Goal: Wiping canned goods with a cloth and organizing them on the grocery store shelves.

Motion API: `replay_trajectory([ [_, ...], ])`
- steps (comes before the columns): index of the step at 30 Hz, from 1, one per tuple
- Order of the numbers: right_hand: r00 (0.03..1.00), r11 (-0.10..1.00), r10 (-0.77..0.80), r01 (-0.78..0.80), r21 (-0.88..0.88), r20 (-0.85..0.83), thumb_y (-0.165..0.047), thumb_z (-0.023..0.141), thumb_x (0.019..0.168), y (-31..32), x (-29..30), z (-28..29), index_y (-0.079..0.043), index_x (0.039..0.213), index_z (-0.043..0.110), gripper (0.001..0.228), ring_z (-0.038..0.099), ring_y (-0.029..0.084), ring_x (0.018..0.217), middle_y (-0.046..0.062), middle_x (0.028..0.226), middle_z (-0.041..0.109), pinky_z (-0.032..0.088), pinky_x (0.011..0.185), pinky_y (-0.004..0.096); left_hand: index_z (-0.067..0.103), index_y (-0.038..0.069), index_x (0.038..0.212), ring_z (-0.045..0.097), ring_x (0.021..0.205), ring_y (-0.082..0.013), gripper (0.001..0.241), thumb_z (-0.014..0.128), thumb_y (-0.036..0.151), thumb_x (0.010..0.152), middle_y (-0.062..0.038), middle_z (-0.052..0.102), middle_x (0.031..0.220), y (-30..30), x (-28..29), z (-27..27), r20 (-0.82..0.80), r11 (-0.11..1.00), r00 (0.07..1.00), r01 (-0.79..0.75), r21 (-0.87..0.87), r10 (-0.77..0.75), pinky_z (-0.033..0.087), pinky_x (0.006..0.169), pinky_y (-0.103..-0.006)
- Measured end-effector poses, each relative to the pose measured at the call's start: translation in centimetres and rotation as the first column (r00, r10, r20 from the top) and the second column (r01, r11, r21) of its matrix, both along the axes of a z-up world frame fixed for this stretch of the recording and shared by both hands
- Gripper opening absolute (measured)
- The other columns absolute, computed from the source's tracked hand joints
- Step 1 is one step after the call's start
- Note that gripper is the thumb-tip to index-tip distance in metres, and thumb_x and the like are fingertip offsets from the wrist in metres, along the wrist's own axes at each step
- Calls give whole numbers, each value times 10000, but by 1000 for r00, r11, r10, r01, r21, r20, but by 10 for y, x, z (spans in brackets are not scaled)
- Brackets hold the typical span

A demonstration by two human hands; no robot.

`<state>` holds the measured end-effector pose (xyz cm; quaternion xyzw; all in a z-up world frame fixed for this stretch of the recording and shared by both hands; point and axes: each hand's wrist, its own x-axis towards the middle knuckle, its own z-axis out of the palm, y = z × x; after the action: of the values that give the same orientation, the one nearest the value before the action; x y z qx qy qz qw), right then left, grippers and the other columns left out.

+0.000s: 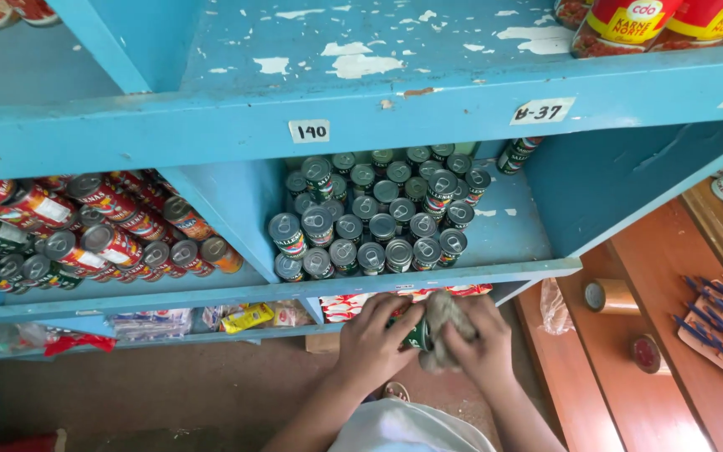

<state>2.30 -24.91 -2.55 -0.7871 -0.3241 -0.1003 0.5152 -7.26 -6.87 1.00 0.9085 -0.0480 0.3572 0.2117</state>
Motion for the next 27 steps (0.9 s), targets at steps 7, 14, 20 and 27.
replay_trajectory([
  [7,974,970,226,-224,-96,12,-117,808,656,-1,-22,14,-47,994,738,352,619,159,621,49,886,687,527,533,273,670,218,1258,584,1164,-246,661,845,191,621,-13,594,1261,10,7,-30,-92,989,986,-135,54,140,551,817,-365],
  [14,995,998,-38,34,-44,-88,-94,757,745,-1,-1,1,-33,1073,711,337,642,209,729,74,882,667,540,687,310,683,156,1198,650,1071,-228,646,886,154,585,-3,650,1214,-11,2,-10,-40,978,997,-71,-197,64,572,786,-358],
  [20,948,954,255,-214,-210,189,-241,841,661,-10,-29,20,-100,1037,753,411,620,226,773,61,955,675,549,668,324,644,255,1356,621,1101,-233,642,767,309,728,-26,615,1222,0,3,-11,-89,984,995,-54,-168,40,547,785,-356],
  [27,978,992,-123,127,8,-169,-61,724,757,-28,13,-11,-30,1101,681,348,641,191,758,80,923,678,542,688,305,665,184,1228,656,1051,-255,746,910,120,526,-27,634,1169,-14,4,-6,-73,957,997,2,-289,-24,570,774,-392],
])
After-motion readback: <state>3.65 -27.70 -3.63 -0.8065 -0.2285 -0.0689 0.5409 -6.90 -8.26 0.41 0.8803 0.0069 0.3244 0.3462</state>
